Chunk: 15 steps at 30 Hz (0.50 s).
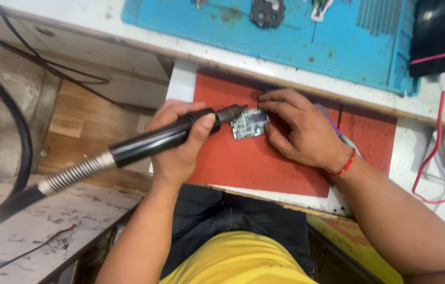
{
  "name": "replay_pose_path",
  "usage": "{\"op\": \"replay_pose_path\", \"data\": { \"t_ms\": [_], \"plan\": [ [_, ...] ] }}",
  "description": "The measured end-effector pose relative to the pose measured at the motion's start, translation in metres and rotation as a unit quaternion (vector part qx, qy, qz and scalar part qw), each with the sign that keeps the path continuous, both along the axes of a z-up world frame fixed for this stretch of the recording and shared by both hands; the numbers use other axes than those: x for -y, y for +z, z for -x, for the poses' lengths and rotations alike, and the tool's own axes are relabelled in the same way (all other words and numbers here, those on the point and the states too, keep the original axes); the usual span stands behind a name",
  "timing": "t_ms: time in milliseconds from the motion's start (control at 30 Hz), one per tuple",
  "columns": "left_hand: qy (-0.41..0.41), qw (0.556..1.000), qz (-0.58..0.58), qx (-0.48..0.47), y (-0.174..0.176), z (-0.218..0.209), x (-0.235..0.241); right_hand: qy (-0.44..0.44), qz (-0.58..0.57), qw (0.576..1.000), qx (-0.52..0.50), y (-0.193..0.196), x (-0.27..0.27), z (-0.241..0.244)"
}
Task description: The person uses a hot air gun to heat a small circuit board placed on a red mat. They hold the board steady with one hand while directing the hot air nozzle with the other, focusing on specific components. The person occasionally adjusts the board's position to access different areas.
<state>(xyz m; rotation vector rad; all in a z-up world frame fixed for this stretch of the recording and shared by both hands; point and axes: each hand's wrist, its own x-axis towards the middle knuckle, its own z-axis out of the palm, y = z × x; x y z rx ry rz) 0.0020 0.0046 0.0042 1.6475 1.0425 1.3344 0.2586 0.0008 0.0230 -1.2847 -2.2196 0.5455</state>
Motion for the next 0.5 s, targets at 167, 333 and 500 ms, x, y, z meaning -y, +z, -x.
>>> {"op": "replay_pose_path", "data": {
  "t_ms": [167, 333, 500],
  "plan": [
    [-0.047, 0.999, -0.021, -0.014, 0.0004, 0.0028, -0.0003, 0.003, 0.002, 1.0, 0.002, -0.0002, 0.0014, -0.0013],
    [-0.104, 0.993, -0.055, -0.001, -0.0017, -0.0023, -0.0057, 0.004, -0.019, 1.0, 0.015, 0.0045, 0.0018, 0.004],
    [-0.006, 1.0, -0.006, -0.015, -0.0079, 0.002, -0.0025, -0.003, -0.008, 1.0, 0.009, 0.0004, 0.0023, 0.0014]
  ]
}}
